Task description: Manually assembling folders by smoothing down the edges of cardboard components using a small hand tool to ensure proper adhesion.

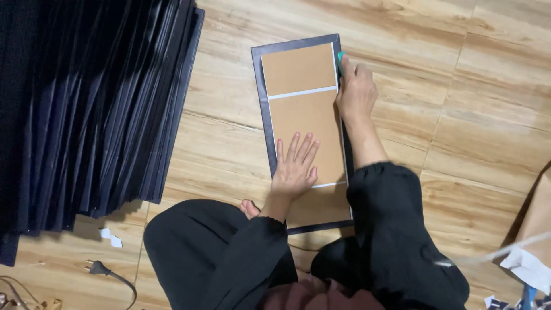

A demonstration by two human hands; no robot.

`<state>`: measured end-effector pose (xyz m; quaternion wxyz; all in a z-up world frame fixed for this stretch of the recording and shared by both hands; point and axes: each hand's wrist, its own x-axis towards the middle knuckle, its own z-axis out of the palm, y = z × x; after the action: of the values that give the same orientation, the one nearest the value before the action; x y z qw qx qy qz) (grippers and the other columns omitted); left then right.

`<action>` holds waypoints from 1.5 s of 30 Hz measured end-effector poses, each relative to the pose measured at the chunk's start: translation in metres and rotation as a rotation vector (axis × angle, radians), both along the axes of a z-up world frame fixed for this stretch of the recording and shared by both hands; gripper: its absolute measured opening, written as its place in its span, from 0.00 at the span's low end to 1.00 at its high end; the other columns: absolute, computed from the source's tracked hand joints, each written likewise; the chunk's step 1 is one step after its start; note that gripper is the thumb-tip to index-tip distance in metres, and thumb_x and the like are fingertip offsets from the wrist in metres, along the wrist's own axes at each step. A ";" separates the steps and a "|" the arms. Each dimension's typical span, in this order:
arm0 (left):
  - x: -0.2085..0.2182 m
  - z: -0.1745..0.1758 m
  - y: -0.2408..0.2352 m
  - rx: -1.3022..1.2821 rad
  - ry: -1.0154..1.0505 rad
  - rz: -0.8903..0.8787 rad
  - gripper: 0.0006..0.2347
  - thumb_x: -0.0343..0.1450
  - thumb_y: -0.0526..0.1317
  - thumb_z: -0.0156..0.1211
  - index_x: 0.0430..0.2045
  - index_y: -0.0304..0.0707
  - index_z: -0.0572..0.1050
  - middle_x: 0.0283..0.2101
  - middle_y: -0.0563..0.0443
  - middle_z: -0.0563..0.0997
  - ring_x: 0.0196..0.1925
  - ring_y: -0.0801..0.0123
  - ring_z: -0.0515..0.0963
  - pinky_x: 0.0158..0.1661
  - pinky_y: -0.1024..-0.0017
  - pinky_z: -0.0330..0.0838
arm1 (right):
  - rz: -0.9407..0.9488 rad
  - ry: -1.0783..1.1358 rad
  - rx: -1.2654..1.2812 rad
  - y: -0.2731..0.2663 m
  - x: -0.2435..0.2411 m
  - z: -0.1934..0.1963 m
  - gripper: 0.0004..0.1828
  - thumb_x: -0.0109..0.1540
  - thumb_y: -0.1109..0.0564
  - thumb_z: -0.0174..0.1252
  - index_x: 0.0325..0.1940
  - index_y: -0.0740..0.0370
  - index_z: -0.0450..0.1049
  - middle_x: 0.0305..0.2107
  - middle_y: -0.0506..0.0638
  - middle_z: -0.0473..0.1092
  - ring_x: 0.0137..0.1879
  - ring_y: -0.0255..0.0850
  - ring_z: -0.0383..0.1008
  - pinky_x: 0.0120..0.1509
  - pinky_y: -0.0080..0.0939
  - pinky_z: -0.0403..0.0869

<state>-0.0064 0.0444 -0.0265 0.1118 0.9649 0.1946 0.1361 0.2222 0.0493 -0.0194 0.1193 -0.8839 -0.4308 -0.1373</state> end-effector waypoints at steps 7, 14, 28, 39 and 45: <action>0.003 0.004 0.002 0.020 -0.041 0.016 0.30 0.57 0.48 0.48 0.57 0.47 0.58 0.63 0.52 0.57 0.65 0.56 0.54 0.60 0.44 0.42 | 0.069 -0.054 -0.074 -0.018 -0.031 0.019 0.24 0.55 0.57 0.55 0.55 0.50 0.64 0.25 0.49 0.55 0.33 0.47 0.62 0.29 0.45 0.68; -0.001 0.020 0.005 -0.047 0.014 -0.001 0.29 0.60 0.47 0.49 0.58 0.44 0.56 0.64 0.51 0.54 0.66 0.57 0.50 0.61 0.46 0.40 | 0.018 0.036 -0.028 0.004 -0.016 0.027 0.25 0.52 0.61 0.56 0.53 0.50 0.67 0.28 0.51 0.59 0.33 0.48 0.63 0.31 0.45 0.67; -0.007 -0.004 -0.003 0.007 0.056 -0.006 0.27 0.61 0.49 0.47 0.58 0.51 0.56 0.64 0.55 0.52 0.67 0.59 0.47 0.61 0.46 0.35 | -0.035 0.322 -0.162 -0.133 -0.098 0.037 0.22 0.55 0.51 0.55 0.54 0.42 0.67 0.26 0.48 0.61 0.35 0.46 0.67 0.37 0.44 0.69; -0.019 0.017 -0.003 -0.312 -0.335 0.525 0.28 0.52 0.43 0.63 0.47 0.40 0.67 0.51 0.38 0.64 0.54 0.47 0.64 0.52 0.54 0.58 | -0.649 0.315 0.000 -0.326 -0.109 0.003 0.16 0.54 0.45 0.62 0.40 0.53 0.71 0.36 0.51 0.63 0.47 0.52 0.66 0.50 0.48 0.66; -0.053 -0.033 -0.035 -0.977 -0.114 0.796 0.27 0.62 0.50 0.54 0.56 0.51 0.57 0.56 0.49 0.59 0.58 0.51 0.62 0.57 0.59 0.51 | -0.645 0.717 -0.036 -0.256 -0.180 -0.012 0.18 0.53 0.41 0.53 0.37 0.54 0.73 0.31 0.53 0.68 0.46 0.52 0.68 0.50 0.52 0.66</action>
<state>-0.0590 0.0096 -0.0590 0.4903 0.6475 0.5722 0.1137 0.0421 -0.2065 -0.0318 0.1965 -0.9660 -0.0687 0.1534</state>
